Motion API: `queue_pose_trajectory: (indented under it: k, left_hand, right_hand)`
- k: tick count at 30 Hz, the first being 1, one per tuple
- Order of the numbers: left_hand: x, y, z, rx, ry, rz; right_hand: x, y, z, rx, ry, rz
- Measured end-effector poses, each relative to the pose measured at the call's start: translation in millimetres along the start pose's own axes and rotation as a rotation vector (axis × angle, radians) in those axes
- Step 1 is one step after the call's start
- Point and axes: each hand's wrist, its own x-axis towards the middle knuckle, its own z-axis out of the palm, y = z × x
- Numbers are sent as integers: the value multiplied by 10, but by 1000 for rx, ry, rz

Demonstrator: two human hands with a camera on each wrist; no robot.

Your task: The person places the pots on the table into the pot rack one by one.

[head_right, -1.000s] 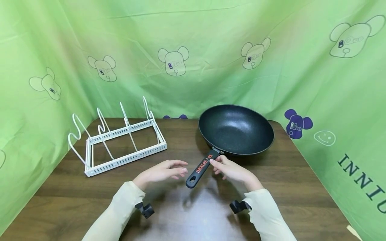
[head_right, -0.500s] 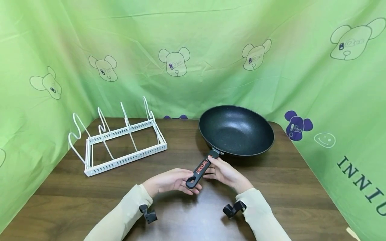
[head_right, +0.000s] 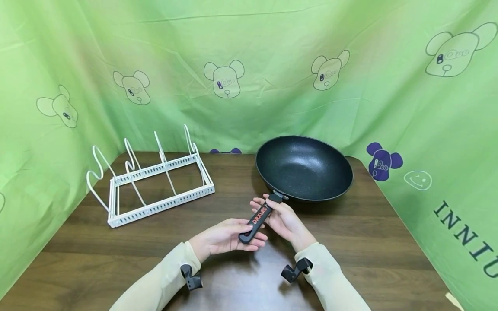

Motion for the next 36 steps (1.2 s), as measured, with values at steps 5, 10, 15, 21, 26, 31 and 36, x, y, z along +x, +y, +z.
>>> queue_pose_trajectory:
  k: [5,10,15,21,26,31,36]
  left_hand:
    - [3,-8,8,-40,-2,1]
    - [2,-9,29,-53,-19,-6]
    - [3,-7,70,-58,-20,-27]
    - [-29,-13,110,-55,-30,-28]
    - [-67,-7,145,-71,-88,-18]
    - [-84,-4,185,-74,-122,-24]
    - [-82,-22,215,-15,-131,-63]
  right_hand:
    - [11,13,3,84,-7,-37]
    - [-5,28,-16,148,-40,-60]
    - [-34,64,-66,198,-118,-73]
    - [-23,159,-151,296,-313,-89]
    - [-17,200,-188,342,-483,-81]
    - [-8,212,-194,315,-525,-93]
    - [-11,214,-177,207,-559,-107]
